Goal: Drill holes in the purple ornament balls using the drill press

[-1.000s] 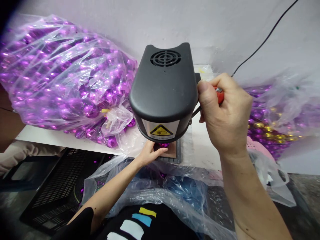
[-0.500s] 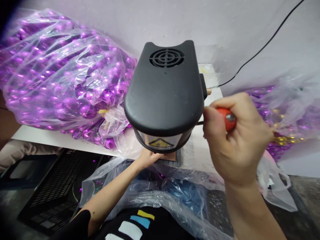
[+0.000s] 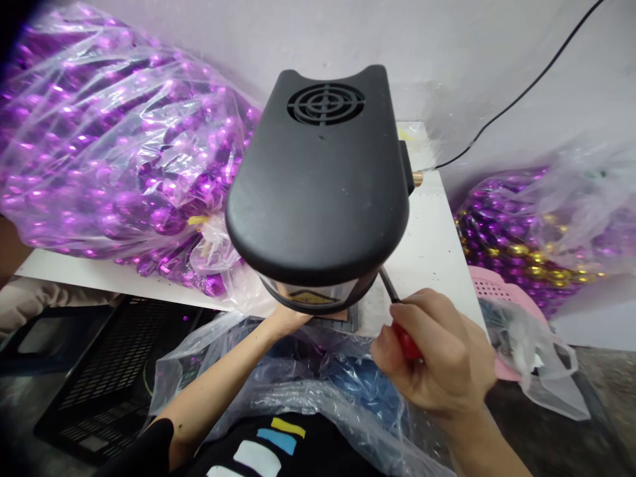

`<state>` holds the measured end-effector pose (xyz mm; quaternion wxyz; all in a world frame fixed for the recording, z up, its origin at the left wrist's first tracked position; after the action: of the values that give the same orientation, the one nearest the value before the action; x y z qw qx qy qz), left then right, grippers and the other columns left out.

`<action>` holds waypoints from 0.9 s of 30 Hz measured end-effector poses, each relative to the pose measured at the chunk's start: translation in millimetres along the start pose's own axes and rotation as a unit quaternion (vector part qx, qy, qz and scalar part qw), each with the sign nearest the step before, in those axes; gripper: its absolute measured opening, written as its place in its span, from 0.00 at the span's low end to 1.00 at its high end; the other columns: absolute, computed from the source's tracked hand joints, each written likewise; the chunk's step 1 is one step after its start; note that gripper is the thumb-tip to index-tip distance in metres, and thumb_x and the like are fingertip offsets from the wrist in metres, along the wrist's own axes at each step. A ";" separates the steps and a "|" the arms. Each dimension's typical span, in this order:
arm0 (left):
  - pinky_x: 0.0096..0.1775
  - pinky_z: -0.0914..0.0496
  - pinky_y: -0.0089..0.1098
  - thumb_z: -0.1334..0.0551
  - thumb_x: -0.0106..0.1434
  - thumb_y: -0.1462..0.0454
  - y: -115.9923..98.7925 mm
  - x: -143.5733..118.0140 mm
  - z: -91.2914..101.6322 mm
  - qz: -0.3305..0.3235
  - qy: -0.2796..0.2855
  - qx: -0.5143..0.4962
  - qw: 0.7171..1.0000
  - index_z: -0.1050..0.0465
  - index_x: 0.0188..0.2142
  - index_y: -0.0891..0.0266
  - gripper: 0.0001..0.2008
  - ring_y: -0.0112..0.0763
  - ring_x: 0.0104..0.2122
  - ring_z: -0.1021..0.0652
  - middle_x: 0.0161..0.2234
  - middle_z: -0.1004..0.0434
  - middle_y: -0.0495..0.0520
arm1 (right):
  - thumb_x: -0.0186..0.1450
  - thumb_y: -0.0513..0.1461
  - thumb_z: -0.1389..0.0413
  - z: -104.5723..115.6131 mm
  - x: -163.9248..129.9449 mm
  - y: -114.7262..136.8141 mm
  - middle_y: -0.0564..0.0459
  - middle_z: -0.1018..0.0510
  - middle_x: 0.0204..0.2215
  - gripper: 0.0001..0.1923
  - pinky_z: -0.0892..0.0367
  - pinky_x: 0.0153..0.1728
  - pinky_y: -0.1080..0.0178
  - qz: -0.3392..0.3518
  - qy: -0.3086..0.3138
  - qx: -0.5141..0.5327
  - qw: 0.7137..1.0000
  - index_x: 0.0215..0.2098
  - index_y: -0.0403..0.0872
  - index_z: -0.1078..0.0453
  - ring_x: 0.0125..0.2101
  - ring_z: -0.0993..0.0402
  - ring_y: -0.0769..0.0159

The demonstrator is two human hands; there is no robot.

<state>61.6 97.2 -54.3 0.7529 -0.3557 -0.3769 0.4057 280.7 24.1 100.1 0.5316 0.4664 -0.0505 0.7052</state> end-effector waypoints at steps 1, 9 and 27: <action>0.57 0.28 0.57 0.35 0.65 0.47 0.7 -0.2 -0.3 0.003 0.003 -0.001 1.000 0.30 0.54 0.53 0.23 0.49 0.51 0.22 0.47 0.20 0.59 | 0.62 0.42 0.41 -0.4 -0.1 0.8 0.54 0.27 0.27 0.05 0.37 0.24 0.65 0.034 0.010 -0.009 0.999 0.33 0.49 0.30 0.27 0.31 0.71; 0.58 0.28 0.53 0.34 0.65 0.47 -0.9 -1.1 1.6 0.013 0.006 0.022 1.000 0.27 0.50 0.55 0.21 0.48 0.51 0.21 0.45 0.18 0.57 | 0.66 0.37 0.47 -5.7 2.4 11.5 0.54 0.31 0.26 0.01 0.39 0.25 0.67 0.077 0.023 -0.055 0.995 0.36 0.48 0.34 0.26 0.35 0.74; 0.61 0.31 0.50 0.34 0.66 0.48 -5.4 -1.0 0.8 -0.004 -0.012 0.006 1.000 0.31 0.57 0.57 0.26 0.45 0.54 0.23 0.52 0.21 0.59 | 0.63 0.37 0.45 -23.4 -36.0 -7.6 0.54 0.26 0.27 0.04 0.34 0.29 0.66 0.027 -0.043 -0.029 0.998 0.36 0.50 0.29 0.34 0.27 0.67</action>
<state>62.4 94.2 -49.7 0.7520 -0.3446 -0.3854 0.4089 272.5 15.3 58.1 0.5227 0.4793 -0.1065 0.6969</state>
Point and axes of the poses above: each hand's wrist, its own x-axis towards the middle knuckle, its own z-axis out of the back of the hand, y = z × x, the point moved 1 cm from there along x, towards the middle knuckle
